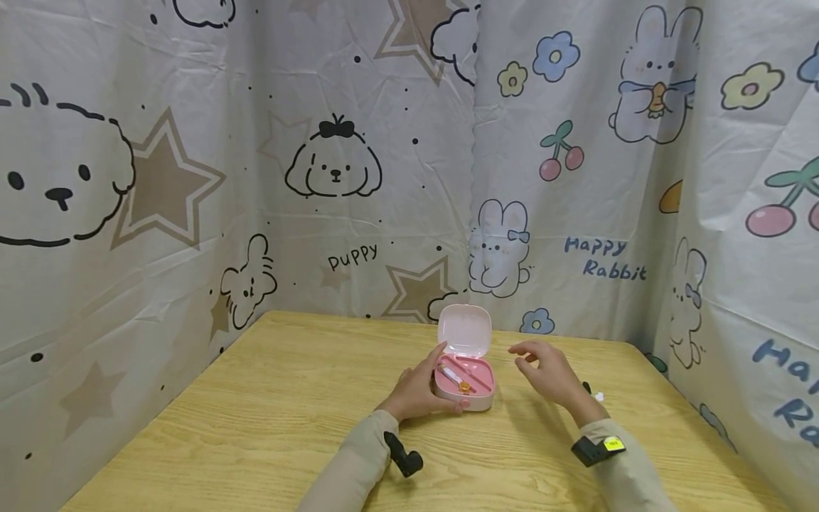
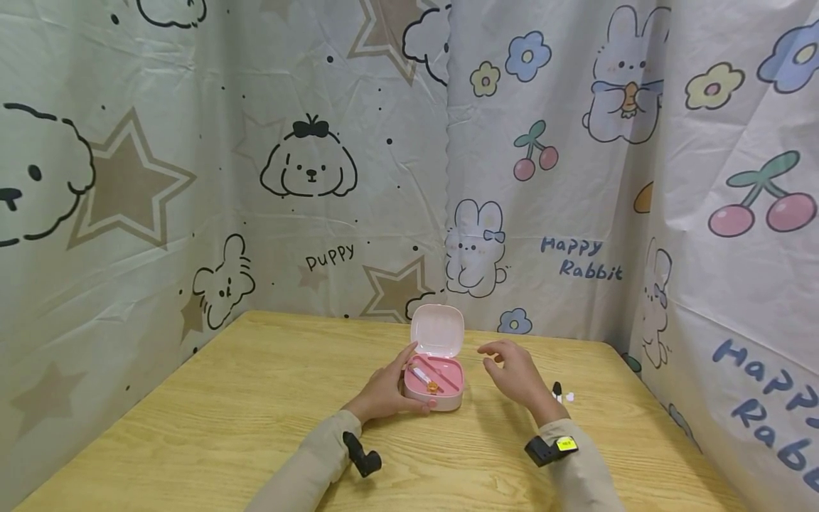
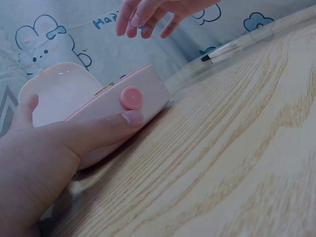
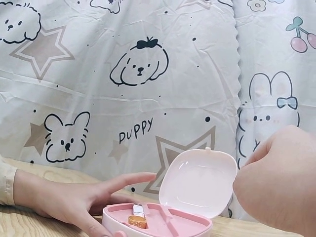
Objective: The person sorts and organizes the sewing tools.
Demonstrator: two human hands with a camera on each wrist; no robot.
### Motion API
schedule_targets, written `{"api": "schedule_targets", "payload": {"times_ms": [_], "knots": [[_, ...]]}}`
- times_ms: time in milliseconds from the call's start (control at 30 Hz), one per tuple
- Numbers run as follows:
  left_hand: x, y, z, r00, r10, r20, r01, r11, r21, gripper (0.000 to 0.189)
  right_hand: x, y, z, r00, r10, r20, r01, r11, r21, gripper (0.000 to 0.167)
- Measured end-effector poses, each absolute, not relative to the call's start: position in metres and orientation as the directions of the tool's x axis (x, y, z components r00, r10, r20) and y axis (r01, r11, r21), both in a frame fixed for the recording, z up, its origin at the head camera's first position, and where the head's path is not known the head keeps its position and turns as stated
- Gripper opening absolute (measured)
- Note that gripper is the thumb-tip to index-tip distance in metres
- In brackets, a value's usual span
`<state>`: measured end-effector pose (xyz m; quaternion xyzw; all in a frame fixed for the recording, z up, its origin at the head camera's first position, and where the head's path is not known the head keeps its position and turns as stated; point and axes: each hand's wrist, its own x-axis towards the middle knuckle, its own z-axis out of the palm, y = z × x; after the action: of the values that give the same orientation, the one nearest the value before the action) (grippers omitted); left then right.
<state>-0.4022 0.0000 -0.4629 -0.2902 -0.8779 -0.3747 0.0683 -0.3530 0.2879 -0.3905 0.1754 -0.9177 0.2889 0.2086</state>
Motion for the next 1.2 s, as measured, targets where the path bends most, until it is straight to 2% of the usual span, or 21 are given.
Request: {"api": "schedule_targets", "payload": {"times_ms": [1200], "knots": [[-0.398, 0.0, -0.46, -0.822, 0.458, 0.339, 0.559, 0.534, 0.634, 0.128, -0.353, 0.307, -0.392, -0.844, -0.149, 0.515, -0.423, 0.776, -0.469, 0.022]]}}
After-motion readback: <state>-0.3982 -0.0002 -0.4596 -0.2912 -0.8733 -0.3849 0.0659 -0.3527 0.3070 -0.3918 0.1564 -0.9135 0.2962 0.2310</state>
